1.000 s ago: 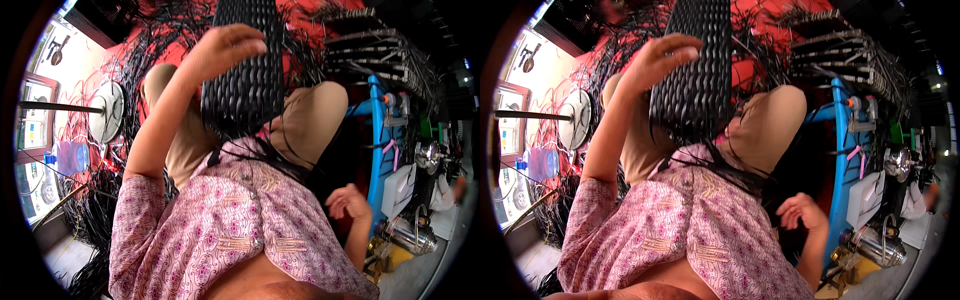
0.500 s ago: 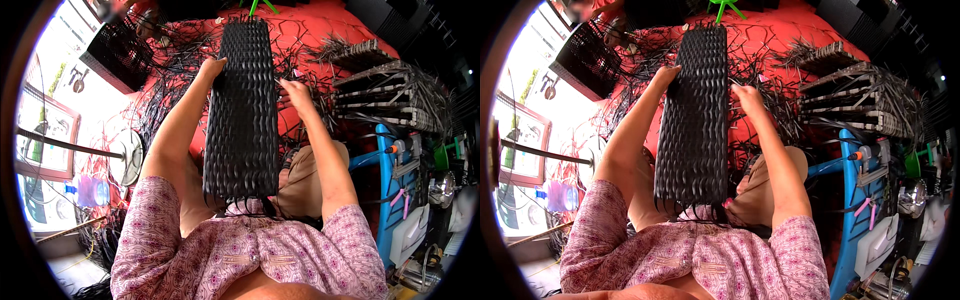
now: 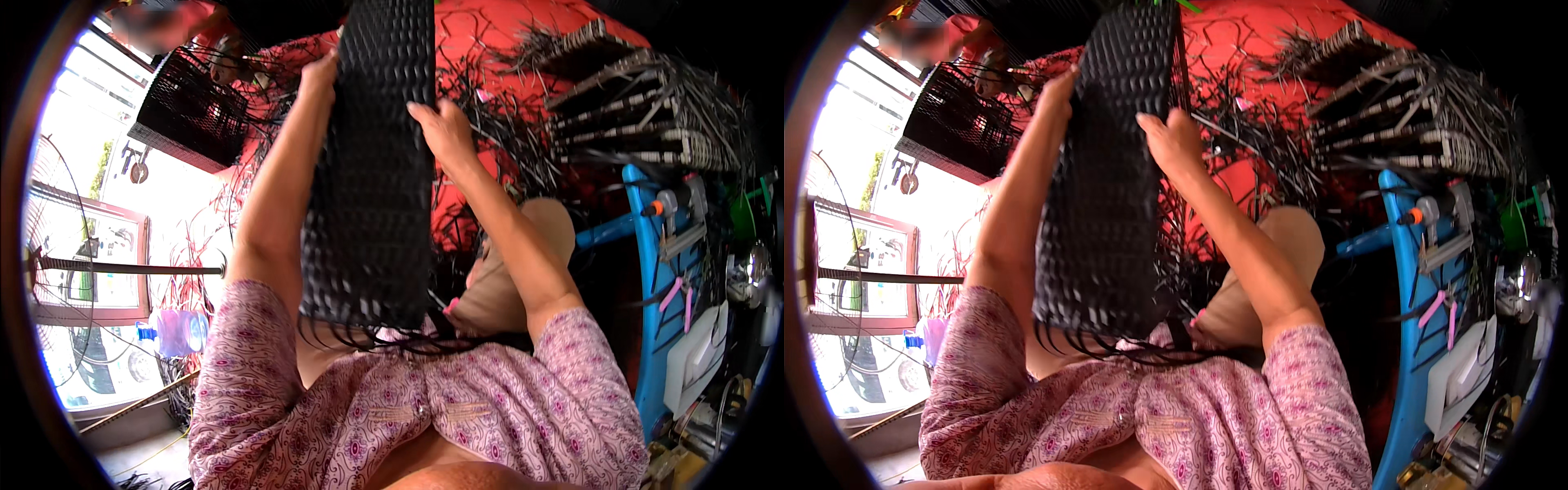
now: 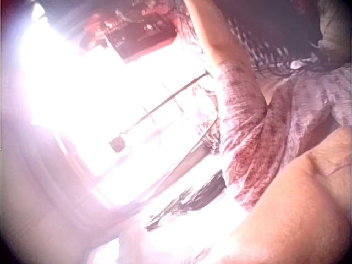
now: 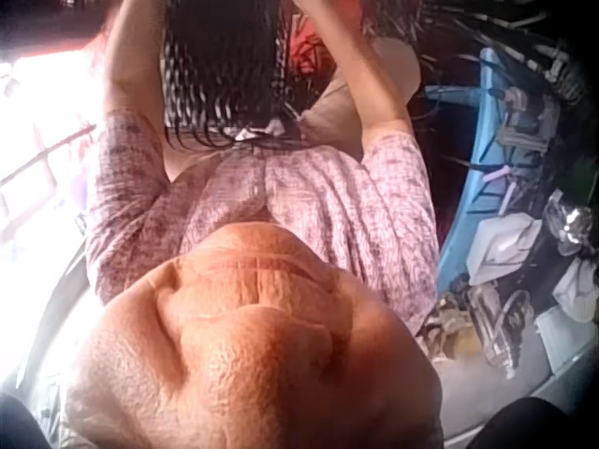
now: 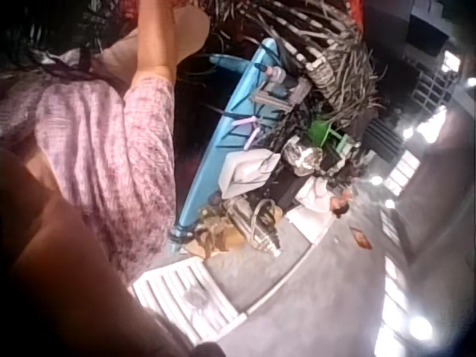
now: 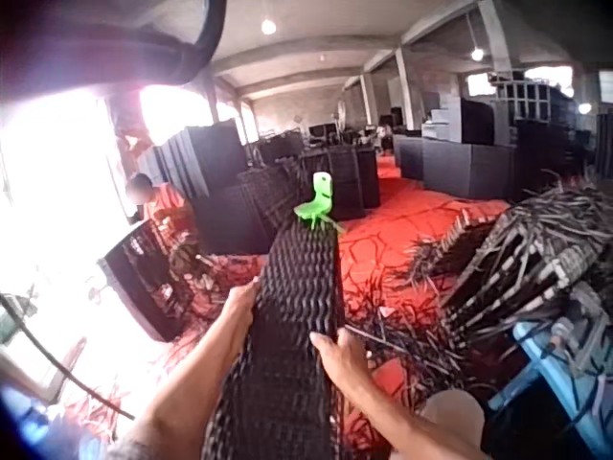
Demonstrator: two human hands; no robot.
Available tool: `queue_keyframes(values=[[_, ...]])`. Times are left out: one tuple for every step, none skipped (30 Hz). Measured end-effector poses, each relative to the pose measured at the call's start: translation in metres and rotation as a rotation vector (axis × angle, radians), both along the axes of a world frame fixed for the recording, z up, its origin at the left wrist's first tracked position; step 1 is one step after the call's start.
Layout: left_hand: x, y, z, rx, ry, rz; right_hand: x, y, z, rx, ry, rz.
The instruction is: The person sits on the floor and repairs a black plastic chair frame. They use pliers to cut and trim black plastic strips, then use a staple gun to attach the strips to the frame. The person repeatedly adjusts the strips and staples them in place.
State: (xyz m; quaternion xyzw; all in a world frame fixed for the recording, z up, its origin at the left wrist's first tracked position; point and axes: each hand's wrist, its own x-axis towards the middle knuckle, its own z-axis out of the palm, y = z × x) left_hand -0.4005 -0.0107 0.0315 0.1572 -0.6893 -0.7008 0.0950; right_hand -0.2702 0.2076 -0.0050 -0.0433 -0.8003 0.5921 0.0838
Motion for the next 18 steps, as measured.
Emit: queue_keyframes(values=[[0.000, -0.008, 0.015, -0.162, -0.017, 0.055, 0.016, -0.011, 0.019, 0.014, 0.011, -0.024], [0.002, -0.008, 0.032, -0.306, -0.044, 0.096, 0.026, -0.020, 0.029, 0.028, 0.022, -0.064], [0.006, -0.002, 0.053, -0.419, -0.063, 0.110, 0.033, -0.031, 0.026, -0.075, 0.096, -0.037], [0.013, -0.008, 0.069, -0.433, 0.012, -0.057, 0.041, -0.042, 0.023, -0.178, 0.170, -0.010], [-0.005, -0.080, 0.058, -0.534, 0.142, -0.068, 0.069, -0.068, 0.033, -0.233, 0.199, 0.071], [-0.002, -0.066, 0.068, -0.498, 0.226, -0.111, 0.083, -0.077, 0.040, -0.274, 0.238, 0.072], [0.009, -0.037, 0.090, -0.533, 0.274, -0.175, 0.088, -0.091, 0.040, -0.309, 0.314, 0.046], [0.024, -0.019, 0.112, -0.569, 0.321, -0.217, 0.097, -0.103, 0.039, -0.344, 0.392, 0.041], [0.038, -0.041, 0.128, -0.781, 0.343, -0.201, 0.127, -0.114, 0.061, -0.457, 0.175, 0.227], [0.041, -0.049, 0.142, -0.986, 0.379, -0.220, 0.138, -0.127, 0.069, -0.556, -0.115, 0.352], [0.044, -0.049, 0.154, -1.041, 0.394, -0.287, 0.139, -0.146, 0.067, -0.543, -0.134, 0.364], [0.046, -0.047, 0.162, -0.933, 0.381, -0.357, 0.139, -0.169, 0.065, -0.529, -0.154, 0.374], [0.046, -0.054, 0.169, -0.961, 0.354, -0.355, 0.138, -0.201, 0.068, -0.588, -0.123, 0.381], [0.041, -0.066, 0.170, -0.981, 0.325, -0.357, 0.139, -0.215, 0.073, -0.618, -0.190, 0.455], [0.041, -0.067, 0.175, -1.048, 0.308, -0.368, 0.137, -0.221, 0.085, -0.645, -0.249, 0.519], [0.044, -0.065, 0.171, -1.058, 0.301, -0.410, 0.134, -0.225, 0.096, -0.647, -0.401, 0.654], [0.049, -0.048, 0.179, -1.084, 0.314, -0.453, 0.125, -0.260, 0.078, -0.490, -0.186, 0.551], [0.054, -0.056, 0.168, -1.080, 0.298, -0.477, 0.156, -0.233, 0.103, -0.428, -0.161, 0.580]])
